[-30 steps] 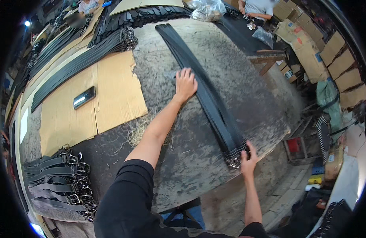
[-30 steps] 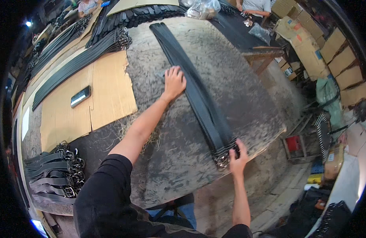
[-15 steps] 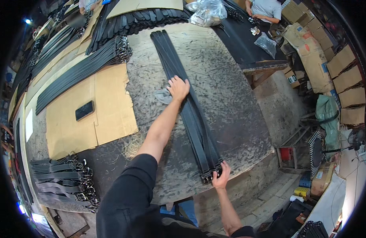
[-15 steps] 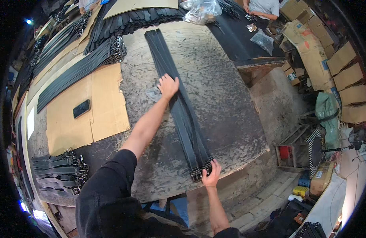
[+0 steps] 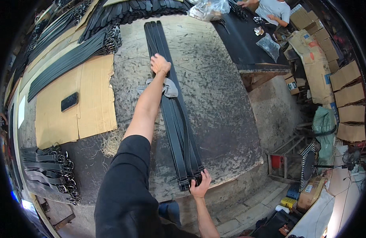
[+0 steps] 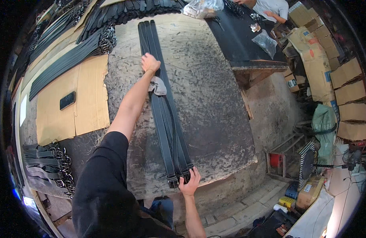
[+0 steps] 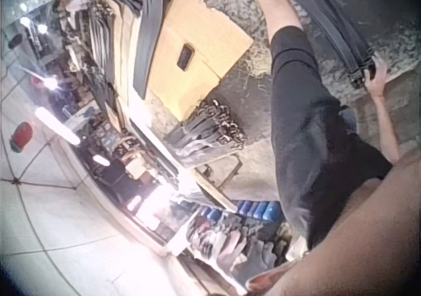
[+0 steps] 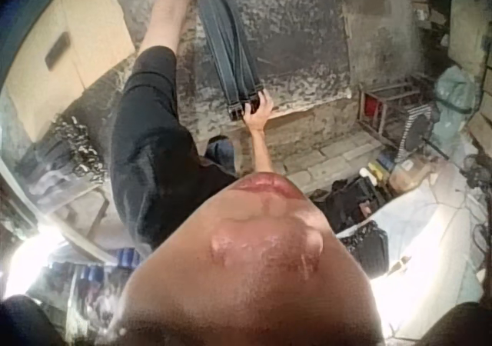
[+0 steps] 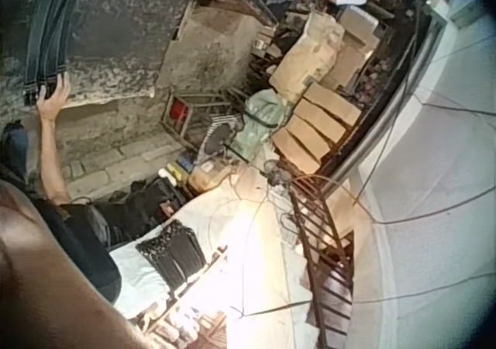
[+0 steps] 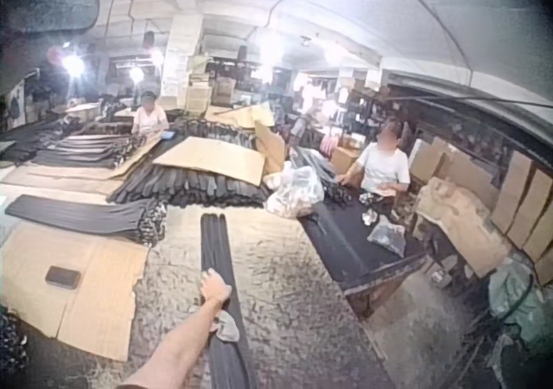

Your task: Assembling and cleaning metal buckles on leather belts at a workshop table.

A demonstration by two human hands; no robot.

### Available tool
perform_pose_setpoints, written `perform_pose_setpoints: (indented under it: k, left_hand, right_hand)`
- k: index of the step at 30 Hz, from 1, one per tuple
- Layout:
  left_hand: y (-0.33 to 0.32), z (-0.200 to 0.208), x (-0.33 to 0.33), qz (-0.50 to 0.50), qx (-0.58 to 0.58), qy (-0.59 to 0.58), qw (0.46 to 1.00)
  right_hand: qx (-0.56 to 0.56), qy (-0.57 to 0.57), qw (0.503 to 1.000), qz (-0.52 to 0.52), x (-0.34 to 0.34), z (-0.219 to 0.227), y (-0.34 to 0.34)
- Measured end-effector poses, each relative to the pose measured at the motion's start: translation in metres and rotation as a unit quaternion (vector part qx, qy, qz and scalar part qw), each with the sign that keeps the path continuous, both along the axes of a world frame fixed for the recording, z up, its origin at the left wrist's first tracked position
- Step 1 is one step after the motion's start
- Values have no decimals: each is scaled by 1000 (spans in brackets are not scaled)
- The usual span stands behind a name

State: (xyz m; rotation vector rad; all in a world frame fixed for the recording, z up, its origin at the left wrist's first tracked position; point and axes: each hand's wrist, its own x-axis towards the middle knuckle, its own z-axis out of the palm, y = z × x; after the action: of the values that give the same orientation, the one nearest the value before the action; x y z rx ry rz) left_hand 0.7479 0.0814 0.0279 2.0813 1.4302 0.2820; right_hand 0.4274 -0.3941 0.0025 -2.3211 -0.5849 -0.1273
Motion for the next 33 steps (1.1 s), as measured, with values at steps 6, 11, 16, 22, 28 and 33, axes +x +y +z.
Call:
perform_pose_setpoints:
  k: [6, 11, 16, 22, 28, 33]
  left_hand:
    - [42, -45, -3, -198, 237, -119, 944]
    - [2, -50, 16, -240, 144, 59, 958]
    - [20, -42, 3, -276, 148, 148, 938]
    - [-16, -20, -54, -365, 286, 76, 883]
    - [-50, -13, -189, -535, 256, 21, 805]
    - [-62, 20, -262, -364, 324, -79, 870]
  right_hand:
    - [0, 10, 1000, 15, -2, 2, 10]
    - [-20, 2, 1000, -5, -3, 0, 3]
    - [-6, 11, 1000, -13, -7, 2, 9]
    - [5, 12, 1000, -13, -9, -1, 4]
    - [32, 13, 999, -5, 2, 5, 9]
    - [58, 10, 998, -6, 3, 3, 6]
